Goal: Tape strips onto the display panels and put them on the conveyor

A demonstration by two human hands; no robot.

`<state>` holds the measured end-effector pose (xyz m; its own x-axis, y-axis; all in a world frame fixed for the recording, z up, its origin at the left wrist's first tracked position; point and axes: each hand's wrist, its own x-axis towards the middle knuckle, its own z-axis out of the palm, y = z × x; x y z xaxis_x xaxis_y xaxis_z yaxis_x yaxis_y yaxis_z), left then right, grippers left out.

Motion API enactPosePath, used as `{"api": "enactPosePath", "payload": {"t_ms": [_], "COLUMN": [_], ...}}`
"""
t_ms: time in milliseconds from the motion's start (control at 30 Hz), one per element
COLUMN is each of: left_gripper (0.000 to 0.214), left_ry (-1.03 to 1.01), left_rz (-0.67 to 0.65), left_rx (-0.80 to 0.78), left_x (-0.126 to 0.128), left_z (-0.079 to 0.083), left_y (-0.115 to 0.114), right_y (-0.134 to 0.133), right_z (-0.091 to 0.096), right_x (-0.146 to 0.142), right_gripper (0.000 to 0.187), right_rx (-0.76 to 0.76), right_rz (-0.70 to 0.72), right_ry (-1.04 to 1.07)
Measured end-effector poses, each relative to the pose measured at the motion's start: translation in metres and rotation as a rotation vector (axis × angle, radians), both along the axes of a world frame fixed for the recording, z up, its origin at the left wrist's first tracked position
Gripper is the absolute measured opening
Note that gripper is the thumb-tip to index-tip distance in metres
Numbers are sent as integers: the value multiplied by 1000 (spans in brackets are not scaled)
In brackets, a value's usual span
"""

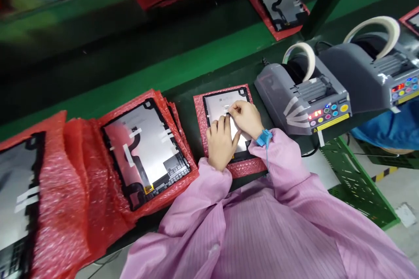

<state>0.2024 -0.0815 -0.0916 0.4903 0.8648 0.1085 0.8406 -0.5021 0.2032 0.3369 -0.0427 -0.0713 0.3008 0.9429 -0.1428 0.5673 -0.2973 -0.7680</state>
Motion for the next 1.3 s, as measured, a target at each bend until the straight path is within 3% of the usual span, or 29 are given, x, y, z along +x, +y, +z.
{"api": "enactPosePath", "payload": {"t_ms": [367, 733, 967, 1133, 1200, 1300], "left_gripper": [62, 65, 70, 71, 67, 55], "left_ry": [16, 104, 93, 13, -71, -220], "left_rz": [8, -37, -49, -38, -18, 167], "left_rx": [-39, -58, -100, -133, -142, -117], "left_x": [1, 2, 0, 2, -1, -9], "left_z": [1, 12, 16, 15, 14, 11], "left_y": [0, 5, 9, 10, 8, -4], "right_y": [2, 3, 6, 1, -5, -15], "right_z": [2, 4, 15, 22, 19, 12], "right_x": [-11, -16, -19, -8, -3, 0], "right_gripper": [19, 18, 19, 36, 34, 34], "right_rx": [-138, -116, -195, -285, -256, -164], "right_rz": [-34, 29, 121, -71, -155, -210], "right_ry": [-288, -389, -520, -641, -628, -578]}}
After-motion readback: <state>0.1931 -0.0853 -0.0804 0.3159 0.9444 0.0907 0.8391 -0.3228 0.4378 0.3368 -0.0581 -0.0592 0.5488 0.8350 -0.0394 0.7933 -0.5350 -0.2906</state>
